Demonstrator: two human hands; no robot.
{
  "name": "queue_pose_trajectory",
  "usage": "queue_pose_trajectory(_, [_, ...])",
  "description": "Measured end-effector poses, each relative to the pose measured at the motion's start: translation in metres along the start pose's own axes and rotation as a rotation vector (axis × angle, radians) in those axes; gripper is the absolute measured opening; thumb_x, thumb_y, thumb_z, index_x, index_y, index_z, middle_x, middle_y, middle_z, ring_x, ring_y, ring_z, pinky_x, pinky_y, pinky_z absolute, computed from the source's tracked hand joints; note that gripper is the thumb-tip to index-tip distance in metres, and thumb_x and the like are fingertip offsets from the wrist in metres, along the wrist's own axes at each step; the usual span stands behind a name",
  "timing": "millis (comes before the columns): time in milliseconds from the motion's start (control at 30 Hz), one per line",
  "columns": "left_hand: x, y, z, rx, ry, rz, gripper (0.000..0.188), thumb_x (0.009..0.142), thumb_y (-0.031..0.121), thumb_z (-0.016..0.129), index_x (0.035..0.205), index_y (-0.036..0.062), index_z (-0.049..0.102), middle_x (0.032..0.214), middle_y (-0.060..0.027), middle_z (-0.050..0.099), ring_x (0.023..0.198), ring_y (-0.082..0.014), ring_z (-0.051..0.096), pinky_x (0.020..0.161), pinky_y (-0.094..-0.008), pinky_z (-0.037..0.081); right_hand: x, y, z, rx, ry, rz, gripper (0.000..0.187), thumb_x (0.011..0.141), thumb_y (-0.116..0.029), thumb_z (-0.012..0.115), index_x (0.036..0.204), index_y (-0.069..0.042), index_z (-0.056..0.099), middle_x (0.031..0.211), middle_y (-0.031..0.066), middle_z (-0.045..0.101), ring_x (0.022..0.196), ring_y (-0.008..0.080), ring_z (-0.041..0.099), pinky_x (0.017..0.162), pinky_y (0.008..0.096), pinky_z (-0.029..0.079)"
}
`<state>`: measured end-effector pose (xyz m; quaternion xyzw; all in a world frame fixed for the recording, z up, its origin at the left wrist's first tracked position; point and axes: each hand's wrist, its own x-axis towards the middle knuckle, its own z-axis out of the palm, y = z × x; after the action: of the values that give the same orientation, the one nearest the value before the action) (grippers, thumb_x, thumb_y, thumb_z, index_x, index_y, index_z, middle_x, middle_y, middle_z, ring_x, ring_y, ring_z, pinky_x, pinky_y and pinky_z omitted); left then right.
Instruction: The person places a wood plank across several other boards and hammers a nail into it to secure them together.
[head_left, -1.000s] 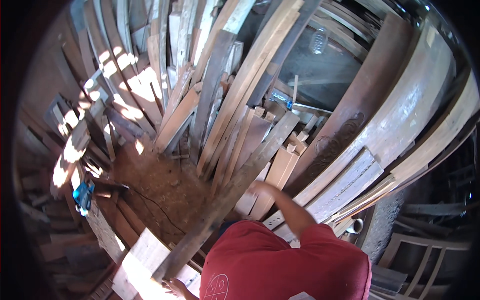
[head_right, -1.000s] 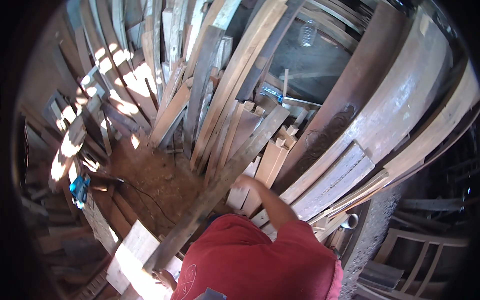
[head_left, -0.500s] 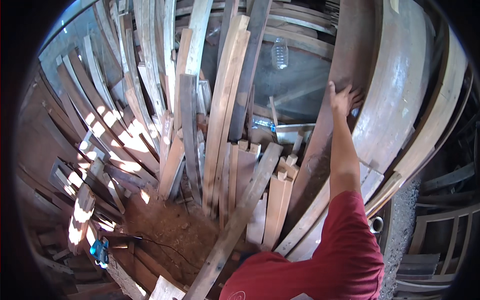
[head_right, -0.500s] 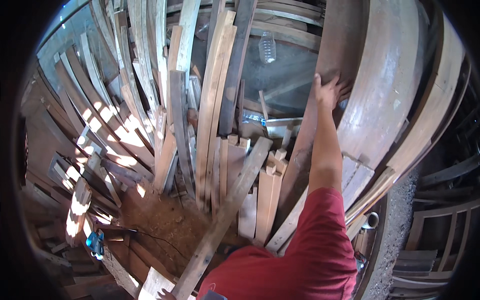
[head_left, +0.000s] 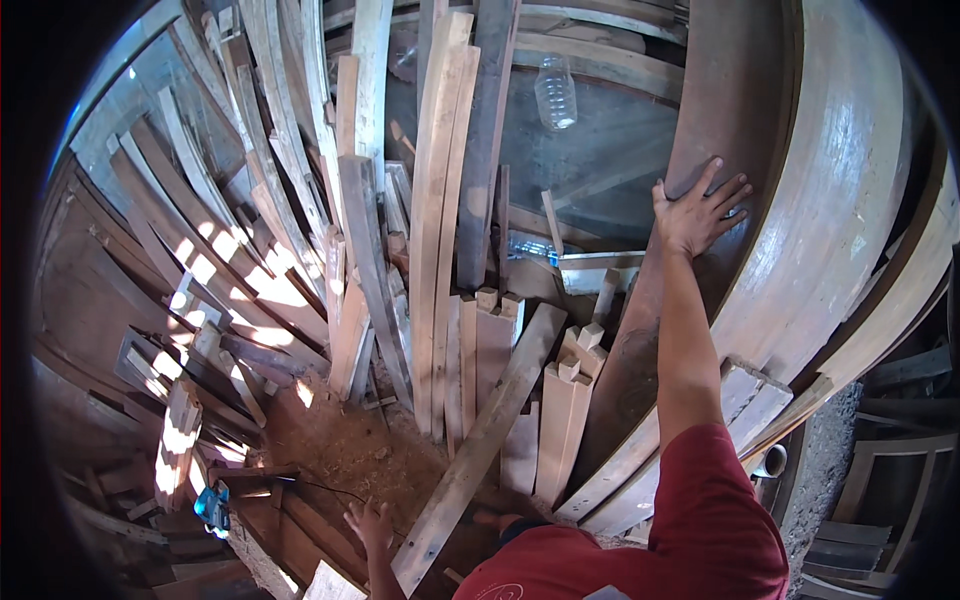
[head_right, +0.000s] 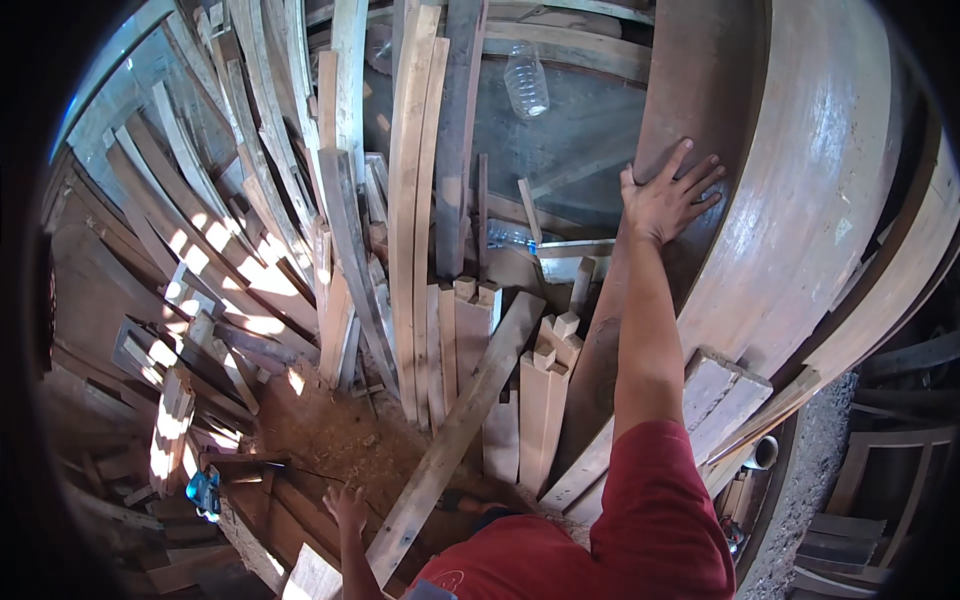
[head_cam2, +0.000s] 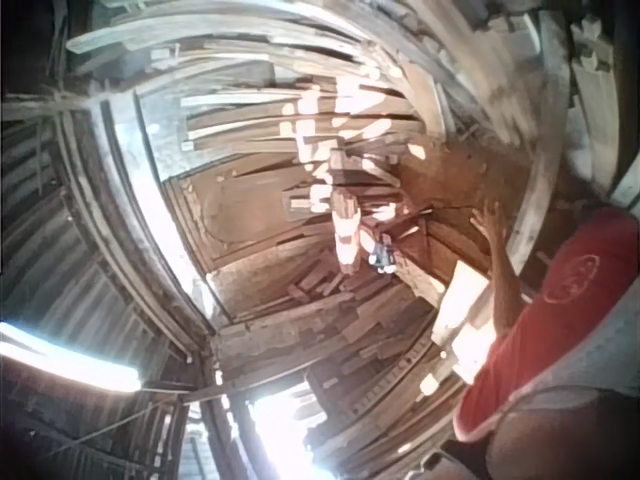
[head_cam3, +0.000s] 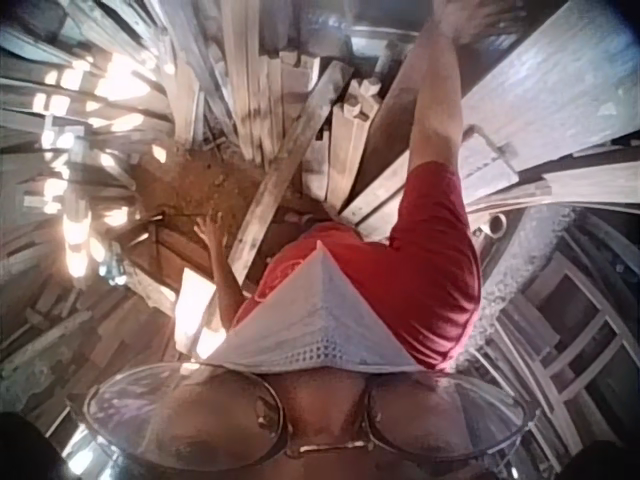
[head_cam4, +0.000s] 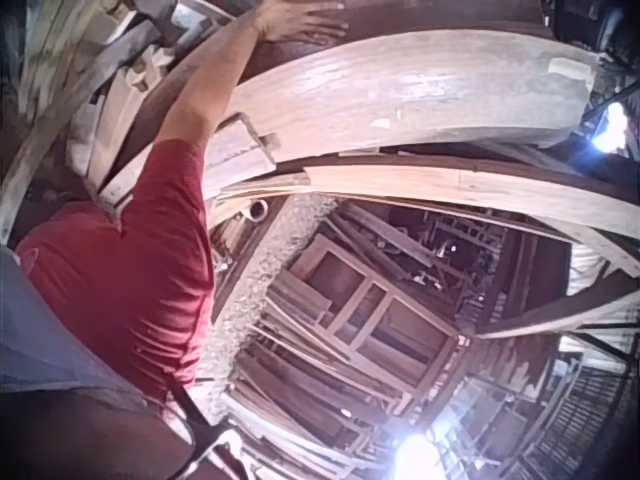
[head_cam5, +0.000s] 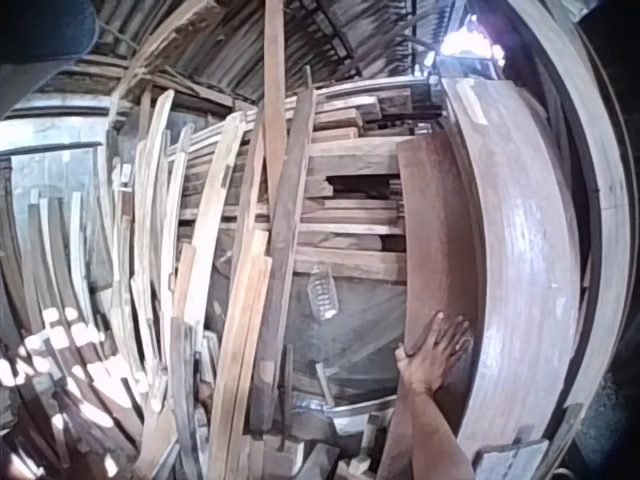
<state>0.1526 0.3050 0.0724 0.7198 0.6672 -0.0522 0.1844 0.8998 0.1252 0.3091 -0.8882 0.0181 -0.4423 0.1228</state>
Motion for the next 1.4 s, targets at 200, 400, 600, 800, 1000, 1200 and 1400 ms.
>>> queue_pose_trajectory(200, [0.067, 0.093, 0.023, -0.031, -0.018, 0.493, 0.055, 0.096, 0.040, 0.067, 0.145, 0.0153, 0.060, 0.164, -0.0266, 0.032, 0.156, -0.0466, 0.015, 0.128, -0.0515, 0.015, -0.003, -0.006, -0.002, -0.008, -0.009, -0.011, 0.115, 0.075, -0.067, 0.075, 0.165, -0.020, 0.020, 0.168, 0.0303, 0.016, 0.157, 0.0495, 0.010, 0.121, 0.0682, 0.020])
queue_pose_trajectory(400, [0.071, 0.200, 0.008, -0.056, -0.063, 0.712, 0.053, 0.096, 0.035, 0.069, 0.143, 0.0132, 0.061, 0.159, -0.0266, 0.041, 0.153, -0.0426, 0.028, 0.126, -0.0494, 0.023, -0.001, 0.001, 0.003, -0.022, 0.024, -0.012, 0.112, 0.077, -0.066, 0.073, 0.165, -0.021, 0.021, 0.168, 0.0294, 0.015, 0.157, 0.0482, 0.009, 0.121, 0.0688, 0.020])
queue_pose_trajectory(600, [0.112, 0.380, -0.073, -0.353, -0.203, 1.157, 0.043, 0.098, 0.022, 0.067, 0.137, 0.0027, 0.063, 0.130, -0.0221, 0.067, 0.125, -0.0409, 0.060, 0.107, -0.0447, 0.047, -0.001, -0.001, 0.004, -0.026, 0.069, -0.009, 0.110, 0.078, -0.067, 0.071, 0.165, -0.022, 0.022, 0.169, 0.0278, 0.016, 0.157, 0.0476, 0.010, 0.120, 0.0691, 0.021])
queue_pose_trajectory(800, [0.102, 0.665, -0.195, -0.353, 0.123, 1.699, 0.053, 0.102, 0.033, 0.063, 0.146, 0.0050, 0.054, 0.143, -0.0186, 0.061, 0.130, -0.0335, 0.061, 0.112, -0.0423, 0.046, 0.001, 0.005, 0.007, -0.046, 0.029, 0.030, 0.111, 0.079, -0.066, 0.071, 0.166, -0.023, 0.019, 0.169, 0.0264, 0.014, 0.158, 0.0466, 0.009, 0.120, 0.0688, 0.021])
queue_pose_trajectory(1000, [0.127, 0.866, -0.269, 0.364, 0.161, 1.642, 0.061, 0.085, 0.049, 0.077, 0.123, 0.0022, 0.069, 0.119, -0.0211, 0.072, 0.111, -0.0356, 0.069, 0.098, -0.0414, 0.053, 0.000, -0.004, 0.010, 0.017, 0.016, 0.028, 0.111, 0.079, -0.065, 0.072, 0.167, -0.025, 0.017, 0.170, 0.0247, 0.013, 0.158, 0.0451, 0.007, 0.121, 0.0689, 0.018])
queue_pose_trajectory(1200, [0.118, 0.923, -0.241, 0.640, -0.243, 1.212, 0.059, 0.085, 0.054, 0.073, 0.125, 0.0109, 0.073, 0.128, -0.0015, 0.073, 0.118, -0.0204, 0.068, 0.087, -0.0413, 0.057, -0.001, 0.001, 0.013, 0.031, 0.007, 0.046, 0.112, 0.076, -0.064, 0.076, 0.166, -0.024, 0.022, 0.170, 0.0236, 0.015, 0.158, 0.0449, 0.009, 0.120, 0.0698, 0.020])
queue_pose_trajectory(1400, [0.121, 0.935, -0.242, 0.745, -0.394, 1.095, 0.059, 0.087, 0.052, 0.069, 0.135, 0.0178, 0.068, 0.136, -0.0018, 0.069, 0.128, -0.0200, 0.064, 0.087, -0.0384, 0.054, 0.002, 0.001, 0.012, 0.053, 0.033, 0.032, 0.111, 0.074, -0.061, 0.078, 0.165, -0.025, 0.026, 0.167, 0.0248, 0.021, 0.156, 0.0466, 0.015, 0.117, 0.0708, 0.027])
